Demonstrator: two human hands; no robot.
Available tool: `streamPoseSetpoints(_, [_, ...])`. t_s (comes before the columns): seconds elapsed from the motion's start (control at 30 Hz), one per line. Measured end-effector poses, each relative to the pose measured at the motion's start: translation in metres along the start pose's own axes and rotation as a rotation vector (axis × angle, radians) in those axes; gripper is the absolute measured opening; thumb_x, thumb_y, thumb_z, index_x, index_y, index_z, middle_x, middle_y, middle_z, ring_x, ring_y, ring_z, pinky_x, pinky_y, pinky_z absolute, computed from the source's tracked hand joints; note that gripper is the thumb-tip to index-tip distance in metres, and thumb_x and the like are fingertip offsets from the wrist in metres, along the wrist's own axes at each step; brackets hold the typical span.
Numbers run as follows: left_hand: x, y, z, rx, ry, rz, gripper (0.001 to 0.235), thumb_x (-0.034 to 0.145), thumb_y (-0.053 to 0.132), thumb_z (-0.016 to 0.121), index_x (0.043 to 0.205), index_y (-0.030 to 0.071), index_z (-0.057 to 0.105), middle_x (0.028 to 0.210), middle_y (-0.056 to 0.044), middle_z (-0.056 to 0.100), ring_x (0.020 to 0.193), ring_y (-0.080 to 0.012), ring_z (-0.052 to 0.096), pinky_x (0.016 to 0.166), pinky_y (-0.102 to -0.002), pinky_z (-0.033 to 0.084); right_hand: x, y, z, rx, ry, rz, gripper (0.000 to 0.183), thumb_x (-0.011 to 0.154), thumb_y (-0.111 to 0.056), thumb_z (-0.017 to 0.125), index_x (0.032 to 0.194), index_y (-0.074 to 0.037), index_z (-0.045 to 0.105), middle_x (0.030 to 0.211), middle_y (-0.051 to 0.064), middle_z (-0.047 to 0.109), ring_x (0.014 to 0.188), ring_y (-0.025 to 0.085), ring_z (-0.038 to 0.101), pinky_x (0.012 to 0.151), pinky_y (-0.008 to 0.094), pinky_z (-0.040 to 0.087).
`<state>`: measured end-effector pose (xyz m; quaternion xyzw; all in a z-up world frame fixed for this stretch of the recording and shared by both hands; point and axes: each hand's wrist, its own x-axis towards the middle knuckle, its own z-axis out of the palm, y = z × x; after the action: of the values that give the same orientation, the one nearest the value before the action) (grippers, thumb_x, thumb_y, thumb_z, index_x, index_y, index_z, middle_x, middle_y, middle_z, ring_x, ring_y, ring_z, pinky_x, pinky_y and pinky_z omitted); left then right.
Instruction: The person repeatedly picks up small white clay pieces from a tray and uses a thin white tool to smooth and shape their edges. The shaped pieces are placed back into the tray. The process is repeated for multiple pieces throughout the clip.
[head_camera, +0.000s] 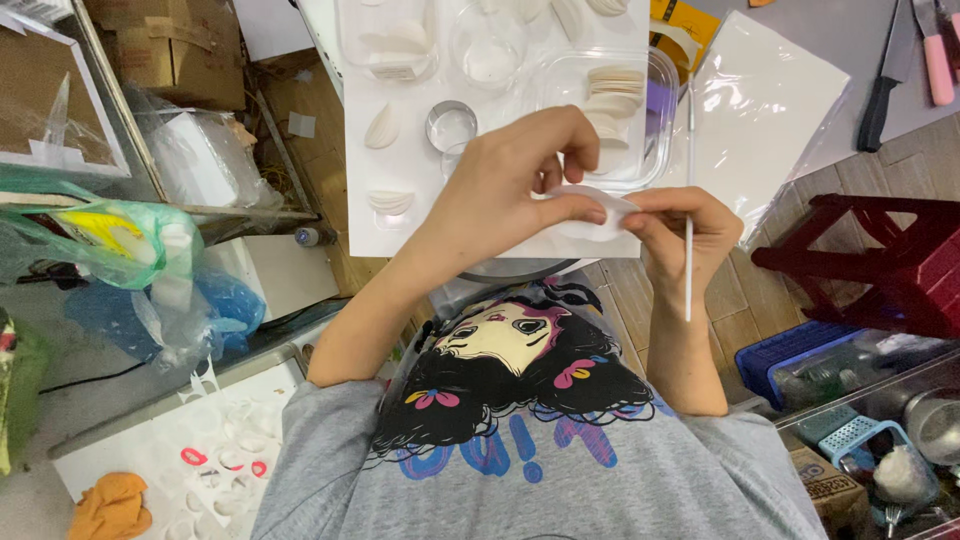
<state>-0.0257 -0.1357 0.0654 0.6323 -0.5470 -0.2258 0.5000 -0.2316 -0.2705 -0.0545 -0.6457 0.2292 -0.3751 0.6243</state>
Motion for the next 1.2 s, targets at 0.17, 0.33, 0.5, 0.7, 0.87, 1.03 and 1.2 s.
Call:
streamPoseSetpoints(0.17, [-0.008, -0.008, -0.011, -0.048, -0.013, -0.139, 0.043, 0.073, 0.023, 0.095, 0.097, 0.008, 0.062, 0.08, 0.002, 0.066, 0.064, -0.0065, 0.059, 0.058, -0.023, 0.048, -0.001, 0.002, 0.015, 0.111, -0.133, 0.011, 0.026, 0.082, -0.006, 0.09, 0.097, 0.003, 0.071, 0.096, 0.013, 0.075, 0.084, 0.014, 0.071, 0.077, 0.025, 0.057])
streamPoseSetpoints(0.33, [-0.014, -0.017, -0.01, -0.081, 0.039, -0.108, 0.04, 0.073, 0.024, 0.096, 0.094, 0.008, 0.066, 0.079, 0.003, 0.066, 0.067, -0.0061, 0.057, 0.061, -0.023, 0.047, 0.002, 0.0, 0.03, 0.233, -0.195, 0.059, 0.028, 0.081, -0.006, 0.091, 0.098, 0.004, 0.07, 0.099, 0.015, 0.075, 0.088, 0.016, 0.071, 0.08, 0.026, 0.057])
streamPoseSetpoints(0.5, [-0.022, -0.021, -0.002, -0.142, 0.035, -0.243, 0.032, 0.075, 0.022, 0.093, 0.092, 0.007, 0.071, 0.074, 0.004, 0.063, 0.064, -0.0049, 0.048, 0.059, -0.022, 0.039, 0.007, 0.005, 0.044, 0.349, -0.247, 0.072, 0.028, 0.085, -0.007, 0.089, 0.098, 0.005, 0.067, 0.092, 0.014, 0.071, 0.075, 0.016, 0.069, 0.068, 0.025, 0.056])
streamPoseSetpoints(0.7, [-0.032, -0.034, 0.003, -0.544, 0.019, -0.194, 0.023, 0.092, 0.015, 0.082, 0.103, 0.003, 0.067, 0.096, 0.002, 0.066, 0.077, -0.0027, 0.054, 0.068, -0.02, 0.044, 0.009, 0.007, 0.044, 0.446, -0.253, 0.134, 0.023, 0.093, -0.01, 0.084, 0.097, 0.004, 0.067, 0.088, 0.015, 0.071, 0.071, 0.019, 0.068, 0.064, 0.03, 0.058])
streamPoseSetpoints(0.87, [-0.047, -0.047, -0.006, -0.868, 0.0, -0.141, 0.028, 0.102, 0.018, 0.075, 0.122, 0.003, 0.063, 0.104, -0.002, 0.07, 0.088, -0.0073, 0.065, 0.074, -0.023, 0.052, 0.013, 0.005, 0.041, 0.578, -0.284, 0.105, 0.025, 0.094, -0.012, 0.084, 0.095, 0.003, 0.065, 0.079, 0.017, 0.07, 0.061, 0.019, 0.065, 0.058, 0.027, 0.053])
streamPoseSetpoints(1.03, [-0.053, -0.055, 0.007, -1.071, -0.011, -0.14, 0.037, 0.102, 0.027, 0.076, 0.125, 0.004, 0.059, 0.105, -0.006, 0.071, 0.089, -0.0097, 0.066, 0.073, -0.025, 0.051, 0.011, 0.005, 0.054, 0.832, -0.501, 0.159, 0.029, 0.092, -0.024, 0.084, 0.098, -0.003, 0.064, 0.078, 0.009, 0.066, 0.064, 0.015, 0.062, 0.07, 0.04, 0.059])
streamPoseSetpoints(1.2, [-0.065, -0.045, 0.032, -1.296, 0.056, -0.082, 0.026, 0.108, 0.026, 0.069, 0.123, 0.009, 0.055, 0.099, -0.007, 0.073, 0.088, -0.01, 0.067, 0.075, -0.023, 0.052, 0.001, 0.01, 0.059, 0.992, -0.555, 0.199, 0.032, 0.098, -0.038, 0.075, 0.095, -0.009, 0.061, 0.068, 0.004, 0.063, 0.057, 0.017, 0.06, 0.07, 0.037, 0.058])
